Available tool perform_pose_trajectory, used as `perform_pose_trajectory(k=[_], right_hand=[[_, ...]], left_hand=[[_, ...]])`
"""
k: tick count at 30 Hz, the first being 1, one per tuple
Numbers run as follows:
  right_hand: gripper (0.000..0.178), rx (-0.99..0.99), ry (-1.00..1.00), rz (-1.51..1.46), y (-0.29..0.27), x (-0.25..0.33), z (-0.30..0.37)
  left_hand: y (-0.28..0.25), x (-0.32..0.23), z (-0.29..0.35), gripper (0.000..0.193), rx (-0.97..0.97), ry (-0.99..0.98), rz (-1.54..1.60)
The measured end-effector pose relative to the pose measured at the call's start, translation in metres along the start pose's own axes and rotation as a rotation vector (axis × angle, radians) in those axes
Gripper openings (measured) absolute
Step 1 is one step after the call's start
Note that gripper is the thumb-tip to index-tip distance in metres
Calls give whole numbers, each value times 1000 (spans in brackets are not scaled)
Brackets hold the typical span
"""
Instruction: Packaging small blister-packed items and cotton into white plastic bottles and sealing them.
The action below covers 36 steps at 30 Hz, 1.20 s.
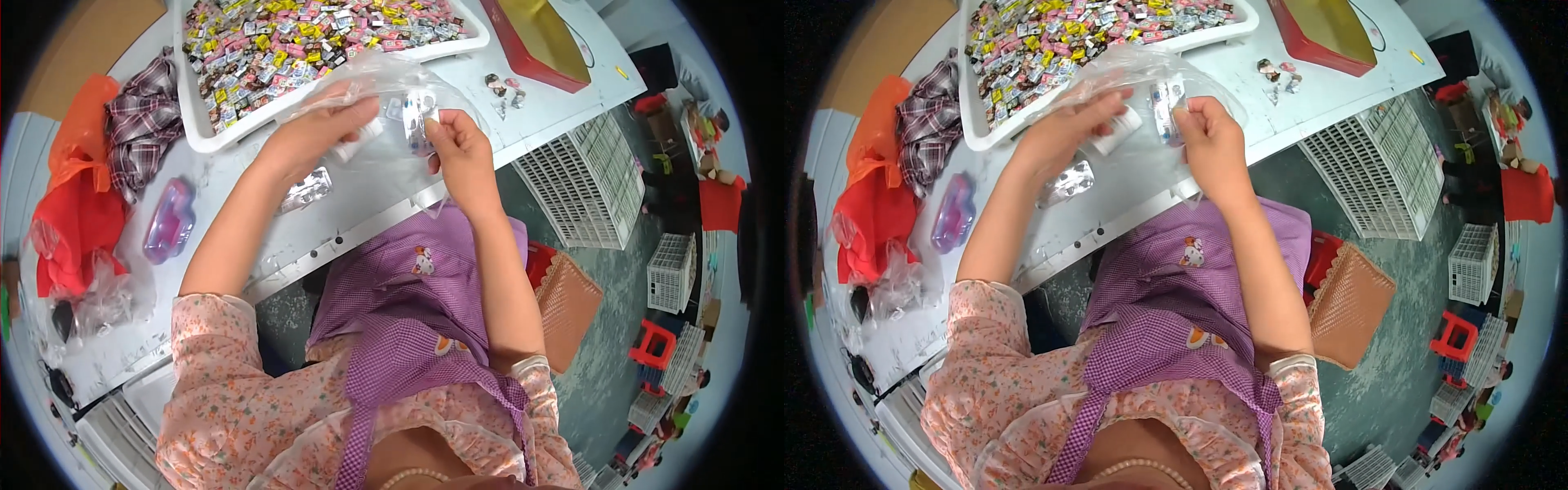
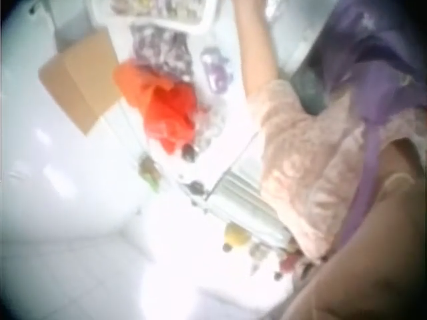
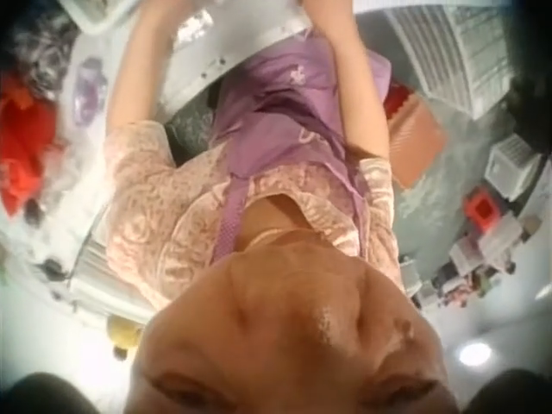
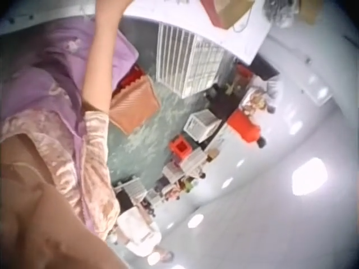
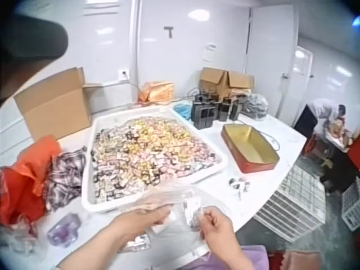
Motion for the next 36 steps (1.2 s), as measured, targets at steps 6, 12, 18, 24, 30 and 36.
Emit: perform_pose_trajectory(k=[6, 12, 18, 24, 30, 36], right_hand=[[12, 219, 50, -334, 29, -9, 6], [18, 172, 61, -33, 34, -5, 20], [26, 82, 15, -478, 21, -17, 30], [29, 256, 223, -567, 38, -31, 49], [22, 299, 271, -459, 38, -41, 61], [18, 270, 118, -433, 38, -25, 65]], left_hand=[[17, -6, 1, 55, 85, 65, -118], [13, 5, -2, 48, 113, 62, 82], [9, 2, 10, 20, 179, 86, 321], [13, 21, 21, 19, 150, 6, 455], [23, 20, 38, 23, 68, -16, 318], [38, 15, 48, 28, 122, -52, -5]])
Point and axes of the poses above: each hand's wrist, its own z-axis away from the middle knuckle, its own y-axis out of the palm, x = y × z, the point moved 10 cm from there along -z, towards the middle knuckle, and after that the axes turned 4 degrees about x, right-handed, at the moved point
